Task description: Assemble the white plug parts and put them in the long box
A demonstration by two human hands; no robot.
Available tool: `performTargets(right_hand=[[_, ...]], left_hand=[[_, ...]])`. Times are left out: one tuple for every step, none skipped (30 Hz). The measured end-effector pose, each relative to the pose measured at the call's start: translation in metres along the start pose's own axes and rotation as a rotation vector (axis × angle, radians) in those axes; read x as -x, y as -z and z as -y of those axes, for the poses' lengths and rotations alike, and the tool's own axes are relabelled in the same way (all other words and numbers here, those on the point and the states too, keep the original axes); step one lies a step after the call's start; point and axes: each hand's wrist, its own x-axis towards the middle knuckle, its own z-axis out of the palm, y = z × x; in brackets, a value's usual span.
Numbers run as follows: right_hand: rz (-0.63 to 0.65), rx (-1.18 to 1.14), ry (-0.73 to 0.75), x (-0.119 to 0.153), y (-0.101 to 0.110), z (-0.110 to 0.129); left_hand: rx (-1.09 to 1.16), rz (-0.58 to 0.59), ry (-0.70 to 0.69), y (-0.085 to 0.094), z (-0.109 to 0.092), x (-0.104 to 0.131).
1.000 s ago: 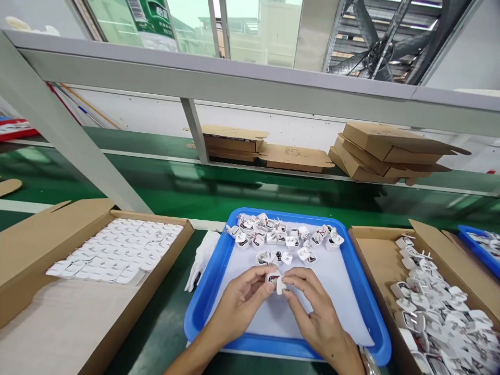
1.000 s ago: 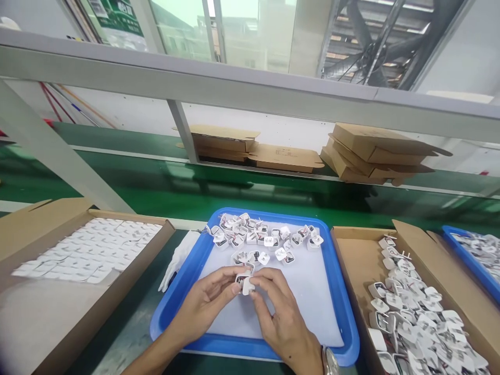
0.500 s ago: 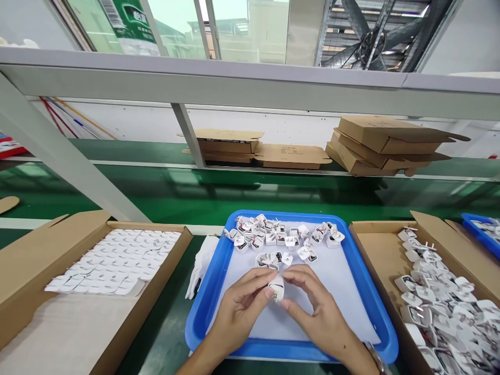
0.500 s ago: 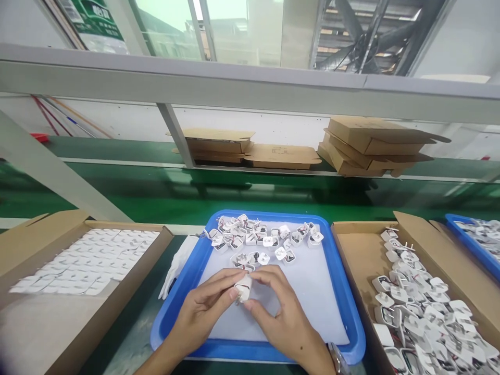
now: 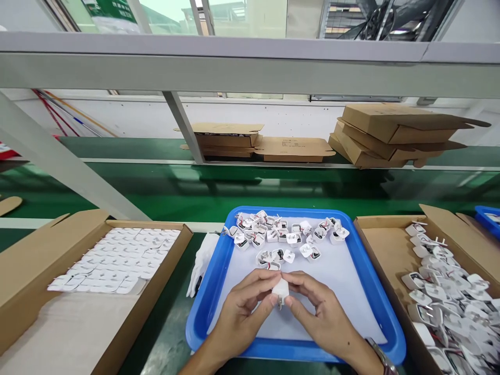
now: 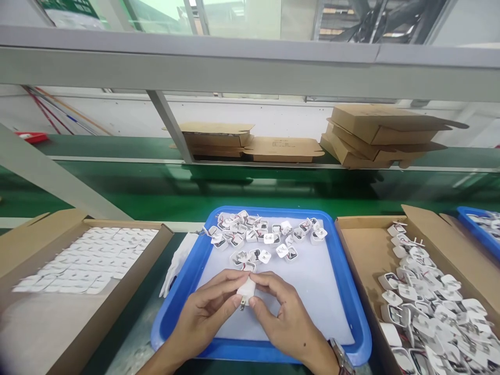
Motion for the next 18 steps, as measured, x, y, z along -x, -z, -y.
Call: performTargets(right_hand=[[0.000,0.008,0.009,0.0001,0.0000,0.0005],[0.001,0.013,0.018,0.0000,0.0000,0.0009],[0.006,0.013,0.026,0.0000,0.0001,0.0013],[0.013,0.011,0.032,-0.0002,0.0002,0.0015],[0.020,0.007,0.036,-0.0004,0.0003,0.0016],[0.023,0.001,0.038,-0.0007,0.0006,0.0016],[0.025,-0.006,0.035,-0.0011,0.0009,0.0016],[0.024,-0.015,0.030,-0.0015,0.0013,0.0016],[0.024,-0.023,0.022,-0.0018,0.0017,0.0017],[0.023,-0.031,0.012,-0.0022,0.0020,0.0020],[0.024,-0.037,0.000,-0.0025,0.0023,0.0025],[0.022,-0.042,-0.014,-0.0027,0.0025,0.0029],[0.020,-0.042,-0.026,-0.0028,0.0026,0.0034],[0.019,-0.037,-0.032,-0.0029,0.0025,0.0037],[0.019,-0.029,-0.031,-0.0031,0.0023,0.0039],[0.022,-0.019,-0.022,-0.0032,0.0019,0.0038],[0.024,-0.008,-0.011,-0.0034,0.0015,0.0035],[0.028,0.001,0.001,-0.0035,0.0012,0.0031]], left_hand=[[0.014,-0.003,-0.001,-0.0009,0.0010,0.0006],[0.028,-0.010,-0.004,-0.0019,0.0020,0.0013],[0.039,-0.019,-0.008,-0.0029,0.0027,0.0019],[0.044,-0.029,-0.012,-0.0038,0.0031,0.0024],[0.042,-0.038,-0.012,-0.0046,0.0030,0.0028],[0.034,-0.046,-0.007,-0.0051,0.0025,0.0029],[0.021,-0.052,0.003,-0.0054,0.0016,0.0028],[0.008,-0.051,0.015,-0.0054,0.0004,0.0025],[-0.003,-0.045,0.026,-0.0052,-0.0008,0.0021],[-0.009,-0.036,0.032,-0.0048,-0.0020,0.0016],[-0.008,-0.024,0.030,-0.0045,-0.0028,0.0012],[-0.001,-0.013,0.020,-0.0043,-0.0032,0.0009],[0.006,-0.002,0.006,-0.0044,-0.0033,0.0008],[0.006,0.005,-0.009,-0.0046,-0.0029,0.0010],[-0.006,0.009,-0.018,-0.0052,-0.0023,0.0014],[-0.023,0.011,-0.021,-0.0059,-0.0015,0.0019],[-0.038,0.009,-0.020,-0.0067,-0.0007,0.0024],[-0.044,0.006,-0.017,-0.0073,0.0001,0.0029]])
